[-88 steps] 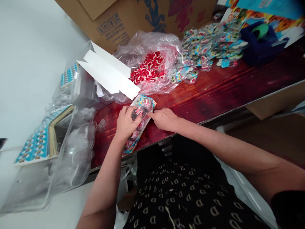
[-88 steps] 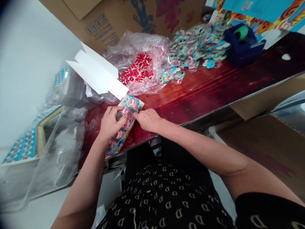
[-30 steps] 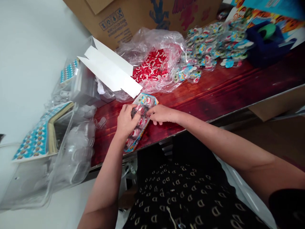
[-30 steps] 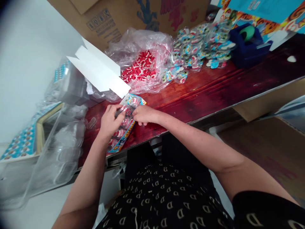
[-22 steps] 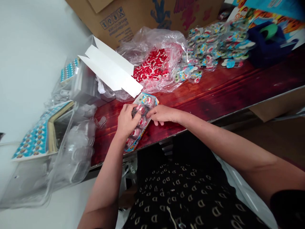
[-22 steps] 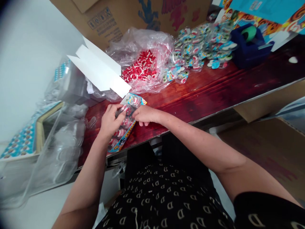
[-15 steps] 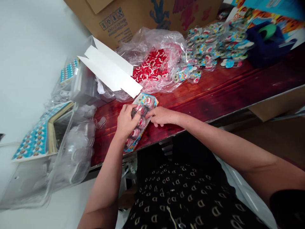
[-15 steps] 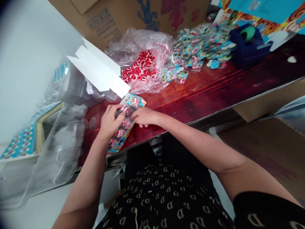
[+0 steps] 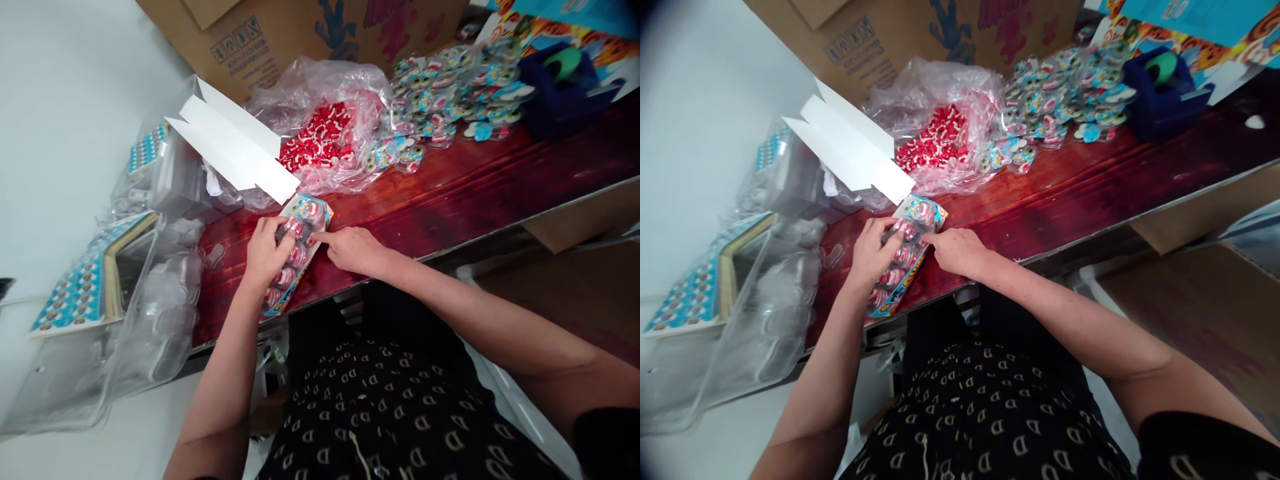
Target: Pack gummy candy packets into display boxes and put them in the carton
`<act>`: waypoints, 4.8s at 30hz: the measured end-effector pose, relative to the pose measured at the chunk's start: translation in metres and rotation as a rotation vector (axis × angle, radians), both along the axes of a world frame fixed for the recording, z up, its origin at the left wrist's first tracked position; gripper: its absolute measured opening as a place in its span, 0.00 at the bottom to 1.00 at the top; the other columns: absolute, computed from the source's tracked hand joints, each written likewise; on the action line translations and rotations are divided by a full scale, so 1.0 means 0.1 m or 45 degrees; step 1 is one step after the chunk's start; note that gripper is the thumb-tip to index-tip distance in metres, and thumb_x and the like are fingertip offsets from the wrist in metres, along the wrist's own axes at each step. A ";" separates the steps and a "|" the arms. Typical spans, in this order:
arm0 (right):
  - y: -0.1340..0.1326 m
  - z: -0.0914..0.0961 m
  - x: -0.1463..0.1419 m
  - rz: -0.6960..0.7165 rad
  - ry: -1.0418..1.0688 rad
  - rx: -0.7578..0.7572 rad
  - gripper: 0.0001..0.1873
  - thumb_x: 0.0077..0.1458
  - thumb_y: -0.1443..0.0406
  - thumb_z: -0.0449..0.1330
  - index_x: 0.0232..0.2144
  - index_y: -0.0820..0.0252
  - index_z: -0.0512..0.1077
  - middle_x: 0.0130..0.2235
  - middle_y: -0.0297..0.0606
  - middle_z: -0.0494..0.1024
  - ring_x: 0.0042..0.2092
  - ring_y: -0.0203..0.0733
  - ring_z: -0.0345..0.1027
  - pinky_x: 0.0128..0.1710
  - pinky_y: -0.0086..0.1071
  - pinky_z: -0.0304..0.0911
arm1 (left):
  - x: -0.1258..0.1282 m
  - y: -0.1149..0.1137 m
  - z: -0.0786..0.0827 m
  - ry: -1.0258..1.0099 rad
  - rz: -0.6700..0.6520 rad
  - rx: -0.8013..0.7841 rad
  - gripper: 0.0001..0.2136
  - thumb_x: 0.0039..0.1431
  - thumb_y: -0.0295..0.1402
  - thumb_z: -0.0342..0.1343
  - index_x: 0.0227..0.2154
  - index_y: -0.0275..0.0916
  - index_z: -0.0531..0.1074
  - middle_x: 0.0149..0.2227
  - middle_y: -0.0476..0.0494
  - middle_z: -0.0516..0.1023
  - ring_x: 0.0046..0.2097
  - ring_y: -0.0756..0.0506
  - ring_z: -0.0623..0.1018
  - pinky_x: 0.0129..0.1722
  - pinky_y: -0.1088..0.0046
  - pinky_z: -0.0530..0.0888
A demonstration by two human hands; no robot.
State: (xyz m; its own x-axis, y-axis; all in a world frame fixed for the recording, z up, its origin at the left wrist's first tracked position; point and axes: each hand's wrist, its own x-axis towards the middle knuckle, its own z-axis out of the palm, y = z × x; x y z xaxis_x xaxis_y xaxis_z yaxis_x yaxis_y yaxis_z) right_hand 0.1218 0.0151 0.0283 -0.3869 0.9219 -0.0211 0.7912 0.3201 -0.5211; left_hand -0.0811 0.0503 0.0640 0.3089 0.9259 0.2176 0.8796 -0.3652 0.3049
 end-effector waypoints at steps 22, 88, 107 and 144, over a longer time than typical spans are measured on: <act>0.09 -0.06 0.00 0.071 -0.108 0.251 0.28 0.64 0.67 0.45 0.65 0.49 0.61 0.44 0.44 0.81 0.40 0.45 0.74 0.34 0.34 0.61 | 0.03 -0.03 0.03 0.075 0.023 -0.021 0.13 0.60 0.36 0.52 0.47 0.41 0.72 0.46 0.42 0.74 0.48 0.40 0.76 0.49 0.64 0.71; 0.33 -0.07 -0.10 0.025 0.515 0.749 0.20 0.55 0.74 0.53 0.46 0.57 0.78 0.49 0.41 0.80 0.52 0.46 0.73 0.56 0.43 0.65 | -0.06 -0.09 0.17 -0.303 -0.260 -0.066 0.18 0.70 0.39 0.42 0.46 0.38 0.75 0.48 0.42 0.78 0.51 0.44 0.76 0.55 0.66 0.71; 0.41 -0.01 -0.25 0.245 0.251 0.636 0.15 0.62 0.63 0.56 0.49 0.52 0.75 0.52 0.38 0.80 0.59 0.52 0.65 0.64 0.55 0.46 | -0.41 -0.44 -0.05 -0.030 -0.192 0.054 0.18 0.68 0.41 0.48 0.54 0.39 0.70 0.59 0.35 0.70 0.60 0.38 0.70 0.60 0.53 0.69; 0.37 0.16 -0.17 0.114 0.378 0.599 0.18 0.63 0.59 0.55 0.52 0.56 0.73 0.55 0.43 0.77 0.58 0.49 0.69 0.63 0.51 0.56 | -0.59 -0.37 0.04 -0.125 -0.106 0.043 0.21 0.67 0.43 0.48 0.56 0.37 0.68 0.61 0.34 0.69 0.62 0.37 0.69 0.61 0.55 0.67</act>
State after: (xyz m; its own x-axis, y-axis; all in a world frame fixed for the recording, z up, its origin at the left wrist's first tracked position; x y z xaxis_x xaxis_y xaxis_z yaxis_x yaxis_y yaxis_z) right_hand 0.1047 0.0517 0.0444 -0.3907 0.7688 0.5062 0.5916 0.6311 -0.5018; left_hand -0.1400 0.0135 0.0675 0.3603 0.8895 0.2812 0.8123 -0.4473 0.3742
